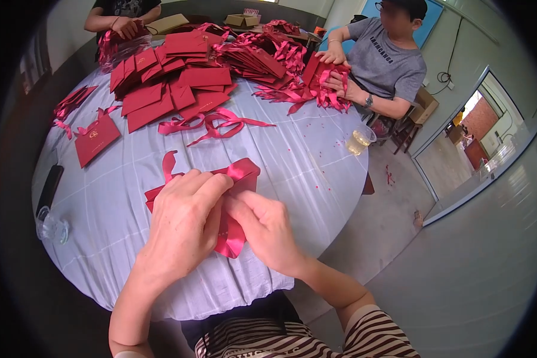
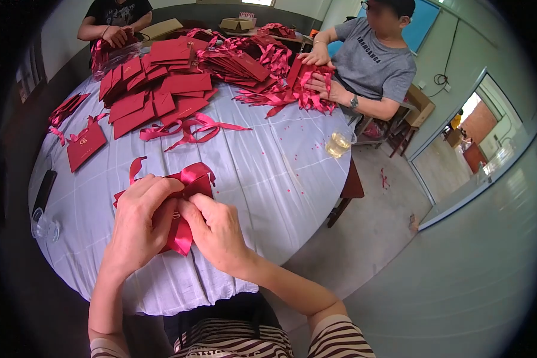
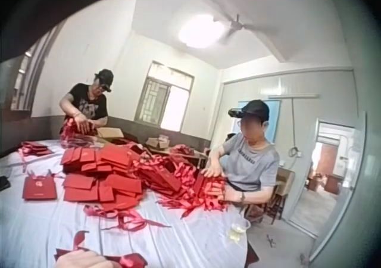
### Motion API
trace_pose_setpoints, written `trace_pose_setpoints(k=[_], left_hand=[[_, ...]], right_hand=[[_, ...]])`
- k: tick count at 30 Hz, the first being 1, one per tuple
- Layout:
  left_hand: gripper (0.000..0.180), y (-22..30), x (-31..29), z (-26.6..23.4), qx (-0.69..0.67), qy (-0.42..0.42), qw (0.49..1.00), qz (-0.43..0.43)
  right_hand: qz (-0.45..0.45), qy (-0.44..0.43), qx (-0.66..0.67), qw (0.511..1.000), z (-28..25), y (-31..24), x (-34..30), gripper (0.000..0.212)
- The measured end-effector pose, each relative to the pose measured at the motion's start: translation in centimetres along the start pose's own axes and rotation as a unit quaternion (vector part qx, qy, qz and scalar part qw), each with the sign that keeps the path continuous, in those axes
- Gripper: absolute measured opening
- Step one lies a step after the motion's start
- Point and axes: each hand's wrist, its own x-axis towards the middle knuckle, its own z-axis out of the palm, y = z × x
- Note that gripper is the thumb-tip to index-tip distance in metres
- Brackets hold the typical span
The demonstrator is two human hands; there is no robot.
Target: The person assembles paper gift bags by threading ribbon handles through slits on each bag by hand.
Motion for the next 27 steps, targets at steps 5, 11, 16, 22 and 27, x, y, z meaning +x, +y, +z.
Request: trace_pose_setpoints(k=[5, 11, 16, 22, 27], left_hand=[[0.024, 0.6, 0.2, -0.1, 0.03, -0.008, 0.999, 0.015], [0.027, -0.1, -0.2, 0.3, -0.043, 0.026, 0.998, -0.033], [0.031, -0.4, -0.4, 0.8, -0.032, 0.055, 0.998, 0.01], [0.033, -0.2, -0.9, 1.1, 0.007, 0.082, 0.996, 0.041], [0.04, 0.0, -1.2, 1.3, 0.031, 0.043, 0.997, 0.052]], right_hand=[[0.015, -0.037, 0.053, 0.998, -0.6, -0.4, 0.5, 0.024], [-0.096, -0.127, -0.238, 0.958, -3.4, -2.3, 1.1, 0.011], [-0.182, -0.025, -0.241, 0.953, -4.6, -4.5, 3.1, 0.007], [-0.187, -0.245, -0.324, 0.894, -5.5, -4.9, 6.3, 0.018], [-0.067, -0.433, -0.293, 0.85, -5.3, -4.9, 10.4, 0.021]])
